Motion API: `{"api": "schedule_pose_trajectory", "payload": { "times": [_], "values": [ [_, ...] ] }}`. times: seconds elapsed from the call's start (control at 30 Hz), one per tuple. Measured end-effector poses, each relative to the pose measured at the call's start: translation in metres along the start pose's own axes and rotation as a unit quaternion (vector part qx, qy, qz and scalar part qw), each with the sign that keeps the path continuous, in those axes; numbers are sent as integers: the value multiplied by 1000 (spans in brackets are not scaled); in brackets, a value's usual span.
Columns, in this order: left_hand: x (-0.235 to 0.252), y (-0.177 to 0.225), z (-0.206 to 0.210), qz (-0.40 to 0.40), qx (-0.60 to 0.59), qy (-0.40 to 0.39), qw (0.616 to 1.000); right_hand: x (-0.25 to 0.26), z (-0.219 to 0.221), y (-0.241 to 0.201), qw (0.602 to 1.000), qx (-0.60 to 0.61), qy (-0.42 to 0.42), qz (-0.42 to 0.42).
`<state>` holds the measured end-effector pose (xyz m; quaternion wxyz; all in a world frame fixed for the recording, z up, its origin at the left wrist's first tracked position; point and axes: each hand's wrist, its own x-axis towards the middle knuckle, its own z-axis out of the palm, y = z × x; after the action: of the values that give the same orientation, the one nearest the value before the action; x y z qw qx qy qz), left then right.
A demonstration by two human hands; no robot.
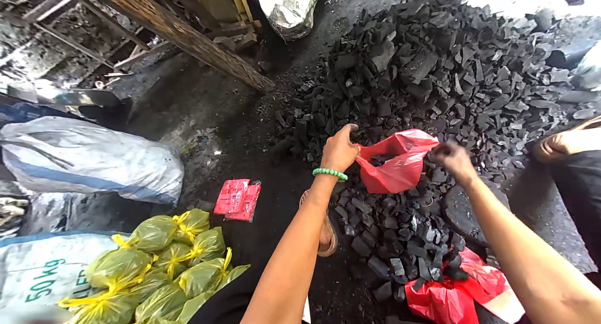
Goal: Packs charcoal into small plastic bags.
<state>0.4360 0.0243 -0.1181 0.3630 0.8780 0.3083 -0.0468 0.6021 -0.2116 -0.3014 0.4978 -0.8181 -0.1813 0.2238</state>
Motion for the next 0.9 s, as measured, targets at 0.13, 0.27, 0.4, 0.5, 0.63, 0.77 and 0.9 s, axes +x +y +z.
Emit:
{"api": "schedule_pose_trajectory", "payload": {
  "times": [0.13,0.27,0.4,0.5,0.63,0.77,0.9],
  "values": [
    [-21,22,-17,-63,-372,-31,925,-50,69,43,966,-207,-147,40],
    [-49,39,-60,-75,-412,2,908,-98,129,25,935,-292,-198,42],
    [-86,33,-84,-42,-357,2,933,-110,139,30,907,-310,-283,35],
    [-106,15,-83,-27,-352,34,935,-96,119,44,936,-223,-270,40],
    [-119,-6,-73,-26,-367,52,928,-83,89,11,980,134,-114,92],
    [-126,-18,-62,-39,-366,-1,930,-97,71,-86,893,437,-108,17],
    [-127,-22,-53,-48,-394,-36,917,-109,98,-142,880,399,-222,-133]
  ]
}}
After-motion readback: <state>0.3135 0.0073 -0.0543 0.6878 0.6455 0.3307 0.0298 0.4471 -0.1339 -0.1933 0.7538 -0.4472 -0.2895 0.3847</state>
